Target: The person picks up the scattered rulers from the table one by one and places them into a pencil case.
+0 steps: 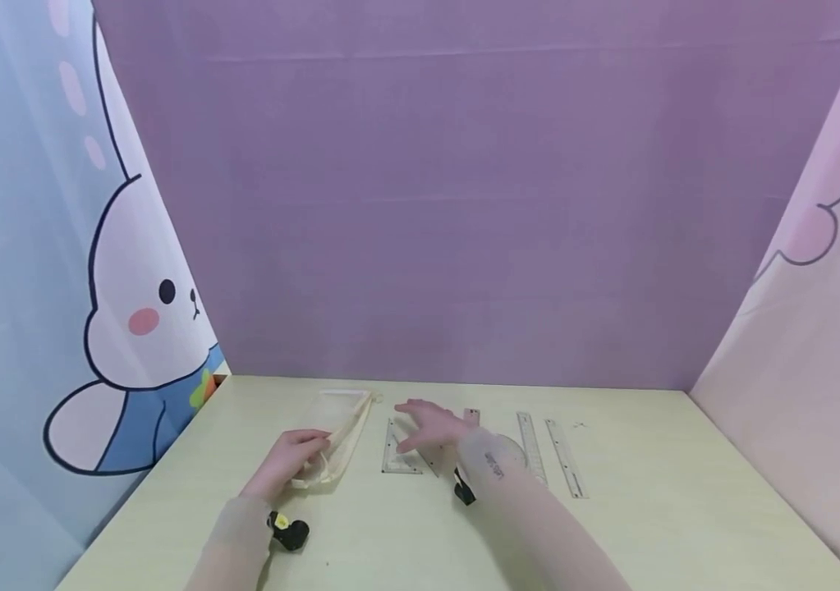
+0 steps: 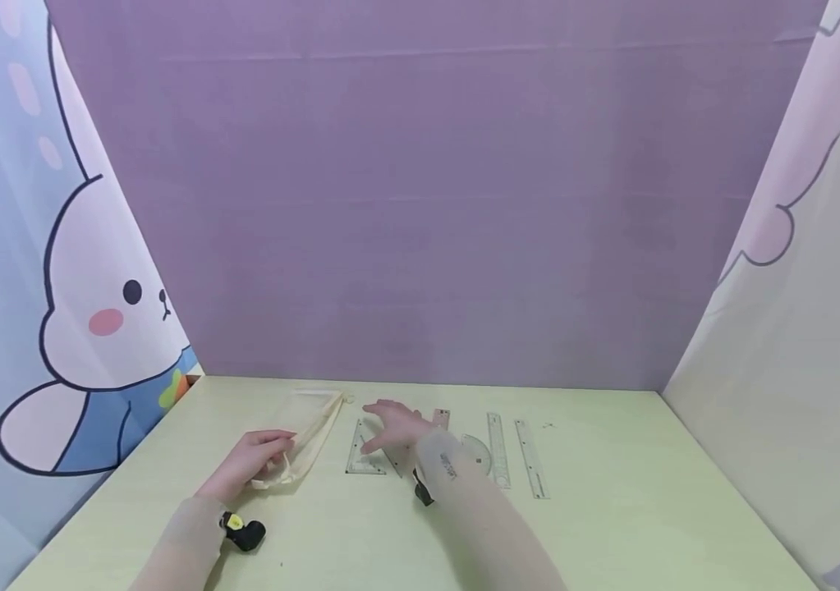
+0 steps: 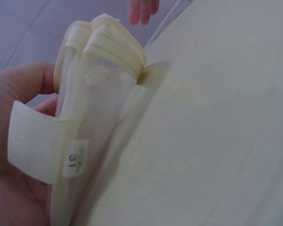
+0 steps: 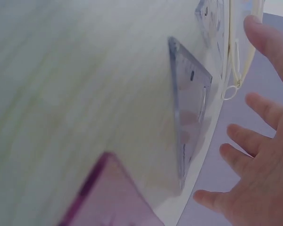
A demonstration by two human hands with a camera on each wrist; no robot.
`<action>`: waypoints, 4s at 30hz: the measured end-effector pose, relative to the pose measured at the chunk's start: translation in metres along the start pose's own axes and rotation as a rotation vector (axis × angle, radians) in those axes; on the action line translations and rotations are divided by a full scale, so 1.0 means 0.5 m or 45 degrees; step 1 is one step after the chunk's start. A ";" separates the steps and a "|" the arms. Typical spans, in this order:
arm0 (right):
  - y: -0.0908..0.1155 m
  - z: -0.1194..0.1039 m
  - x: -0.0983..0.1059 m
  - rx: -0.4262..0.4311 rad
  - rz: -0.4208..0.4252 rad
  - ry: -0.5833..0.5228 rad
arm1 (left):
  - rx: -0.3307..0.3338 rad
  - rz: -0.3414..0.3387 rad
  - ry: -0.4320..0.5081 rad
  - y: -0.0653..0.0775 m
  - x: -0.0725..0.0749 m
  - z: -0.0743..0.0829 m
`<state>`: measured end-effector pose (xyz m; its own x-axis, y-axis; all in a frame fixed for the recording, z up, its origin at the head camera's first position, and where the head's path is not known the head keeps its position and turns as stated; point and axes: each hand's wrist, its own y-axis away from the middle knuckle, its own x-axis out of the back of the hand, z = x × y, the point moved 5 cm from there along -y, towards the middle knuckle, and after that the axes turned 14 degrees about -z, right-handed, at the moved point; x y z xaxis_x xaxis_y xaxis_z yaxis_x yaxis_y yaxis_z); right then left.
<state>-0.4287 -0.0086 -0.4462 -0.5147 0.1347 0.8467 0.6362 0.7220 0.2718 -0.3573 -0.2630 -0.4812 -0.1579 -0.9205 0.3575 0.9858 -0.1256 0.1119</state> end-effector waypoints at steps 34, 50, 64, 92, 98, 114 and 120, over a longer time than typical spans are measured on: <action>-0.022 0.000 -0.021 -0.115 -0.134 -0.017 | 0.006 0.007 -0.007 0.015 -0.003 0.001; -0.027 -0.001 -0.024 -0.108 -0.110 -0.035 | 0.008 0.009 -0.011 0.020 -0.004 0.002; -0.034 -0.004 -0.021 -0.144 -0.047 -0.017 | 0.020 0.017 -0.023 0.017 -0.006 0.001; -0.031 -0.029 -0.009 0.069 0.045 -0.279 | 0.021 0.022 -0.025 0.011 -0.003 -0.003; -0.026 -0.032 -0.018 0.158 0.006 -0.471 | 0.022 0.012 -0.002 0.010 -0.004 -0.010; -0.016 -0.019 -0.026 0.140 0.084 -0.631 | 0.012 0.023 0.000 0.012 -0.001 -0.006; -0.012 -0.014 -0.027 0.128 0.117 -0.633 | 0.018 0.026 -0.012 0.014 -0.001 -0.007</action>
<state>-0.4216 -0.0195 -0.4558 -0.6860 0.4895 0.5384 0.6459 0.7504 0.1407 -0.3499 -0.2647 -0.4838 -0.1380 -0.9193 0.3685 0.9879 -0.1011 0.1177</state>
